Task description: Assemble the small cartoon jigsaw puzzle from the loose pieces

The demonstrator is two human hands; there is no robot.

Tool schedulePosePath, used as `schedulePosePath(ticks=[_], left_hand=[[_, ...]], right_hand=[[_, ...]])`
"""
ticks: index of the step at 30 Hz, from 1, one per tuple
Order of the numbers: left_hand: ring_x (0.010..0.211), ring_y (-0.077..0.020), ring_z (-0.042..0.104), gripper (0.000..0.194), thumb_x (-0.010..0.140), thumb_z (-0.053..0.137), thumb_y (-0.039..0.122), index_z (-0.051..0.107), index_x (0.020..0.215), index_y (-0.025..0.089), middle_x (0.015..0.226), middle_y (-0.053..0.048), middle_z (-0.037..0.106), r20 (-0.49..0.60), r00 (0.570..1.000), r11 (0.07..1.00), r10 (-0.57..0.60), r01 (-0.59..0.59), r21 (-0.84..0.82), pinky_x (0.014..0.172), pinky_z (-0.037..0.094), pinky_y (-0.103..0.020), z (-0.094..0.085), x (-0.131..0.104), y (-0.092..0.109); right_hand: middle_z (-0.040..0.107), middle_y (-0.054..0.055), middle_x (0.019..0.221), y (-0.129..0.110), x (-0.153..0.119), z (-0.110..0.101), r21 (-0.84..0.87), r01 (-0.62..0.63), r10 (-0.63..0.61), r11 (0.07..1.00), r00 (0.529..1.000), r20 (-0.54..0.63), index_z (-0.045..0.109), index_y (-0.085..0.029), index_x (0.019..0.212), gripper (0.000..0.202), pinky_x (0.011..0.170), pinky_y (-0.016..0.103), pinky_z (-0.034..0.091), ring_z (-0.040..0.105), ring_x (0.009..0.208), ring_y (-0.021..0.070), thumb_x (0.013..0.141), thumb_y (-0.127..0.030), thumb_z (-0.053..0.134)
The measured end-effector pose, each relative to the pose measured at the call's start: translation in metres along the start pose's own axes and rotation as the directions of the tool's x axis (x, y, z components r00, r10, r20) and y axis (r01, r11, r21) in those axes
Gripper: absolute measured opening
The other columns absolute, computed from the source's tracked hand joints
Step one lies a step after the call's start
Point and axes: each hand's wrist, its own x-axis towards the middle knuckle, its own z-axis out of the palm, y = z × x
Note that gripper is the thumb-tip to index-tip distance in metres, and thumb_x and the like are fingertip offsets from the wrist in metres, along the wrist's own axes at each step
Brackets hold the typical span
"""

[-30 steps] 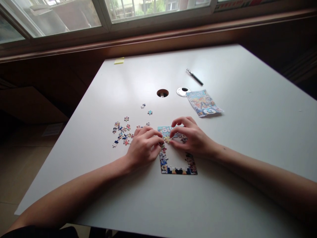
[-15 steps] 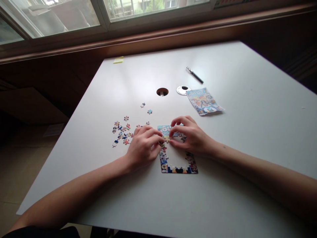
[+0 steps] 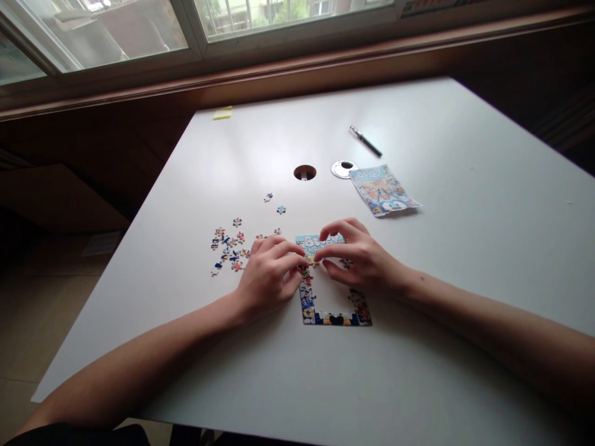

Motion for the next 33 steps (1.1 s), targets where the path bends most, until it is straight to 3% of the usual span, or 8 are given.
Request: schedulePosePath(ticks=[7, 13, 18, 23, 28, 33], left_hand=[[0.103, -0.0215, 0.056, 0.02, 0.087, 0.057, 0.013, 0.072, 0.093, 0.025, 0.103, 0.0, 0.073, 0.014, 1.0, 1.0, -0.019, 0.02, -0.008, 0.092, 0.037, -0.04, -0.0006, -0.0003, 0.0011], [0.103, -0.0214, 0.056, 0.02, 0.087, 0.057, 0.012, 0.072, 0.09, 0.024, 0.103, 0.0, 0.073, 0.012, 1.0, 1.0, -0.021, 0.021, -0.005, 0.091, 0.037, -0.04, -0.0003, 0.0, 0.0012], [0.103, -0.0216, 0.056, 0.021, 0.086, 0.057, 0.012, 0.072, 0.092, 0.025, 0.103, 0.0, 0.073, 0.013, 1.0, 1.0, -0.02, 0.02, -0.011, 0.092, 0.037, -0.041, -0.0003, 0.0003, 0.001], [0.104, -0.021, 0.056, 0.02, 0.086, 0.058, 0.012, 0.072, 0.091, 0.025, 0.103, 0.001, 0.072, 0.011, 1.0, 1.0, -0.023, 0.023, -0.014, 0.092, 0.037, -0.04, -0.0005, -0.0005, 0.0009], [0.103, -0.0206, 0.056, 0.021, 0.086, 0.058, 0.011, 0.072, 0.092, 0.025, 0.103, 0.002, 0.072, 0.02, 1.0, 1.0, -0.023, 0.023, -0.014, 0.092, 0.037, -0.04, -0.001, -0.0001, 0.0014], [0.103, -0.021, 0.056, 0.019, 0.086, 0.058, 0.012, 0.071, 0.091, 0.025, 0.103, 0.001, 0.072, 0.013, 1.0, 1.0, -0.02, 0.02, -0.014, 0.092, 0.037, -0.041, -0.0009, 0.0004, 0.0007]], right_hand=[[0.058, 0.009, 0.116, 0.0016, -0.0015, -0.0012, -0.11, 0.039, -0.032, 0.993, 0.997, 0.073, 0.073, -0.03, 0.098, 0.031, 0.093, 0.049, 0.041, 0.047, 0.111, 0.029, 0.082, -0.007, 0.059], [0.058, 0.011, 0.116, 0.0031, -0.0026, -0.002, -0.046, -0.003, 0.007, 0.999, 0.997, 0.075, 0.062, -0.022, 0.115, 0.044, 0.095, 0.048, 0.041, 0.048, 0.109, 0.0269, 0.078, -0.001, 0.054], [0.057, 0.006, 0.12, 0.0058, -0.0038, -0.0019, -0.065, -0.008, 0.015, 0.998, 0.993, 0.114, 0.07, -0.03, 0.099, 0.048, 0.097, 0.049, 0.038, 0.045, 0.114, 0.0278, 0.075, 0.005, 0.047], [0.057, 0.007, 0.12, 0.0083, -0.0032, -0.0024, 0.017, -0.036, 0.034, 0.999, 0.997, 0.075, 0.068, -0.027, 0.11, 0.052, 0.101, 0.048, 0.037, 0.046, 0.113, 0.0262, 0.074, 0.005, 0.048], [0.058, 0.005, 0.123, 0.0065, -0.0032, -0.0024, -0.05, -0.014, 0.019, 0.999, 0.994, 0.104, 0.074, -0.033, 0.097, 0.043, 0.099, 0.05, 0.035, 0.045, 0.116, 0.0278, 0.08, -0.002, 0.05], [0.058, 0.006, 0.123, 0.0044, -0.0027, -0.0031, -0.06, -0.026, 0.034, 0.998, 0.992, 0.125, 0.071, -0.03, 0.106, 0.048, 0.097, 0.049, 0.038, 0.045, 0.115, 0.028, 0.077, 0.002, 0.048]])
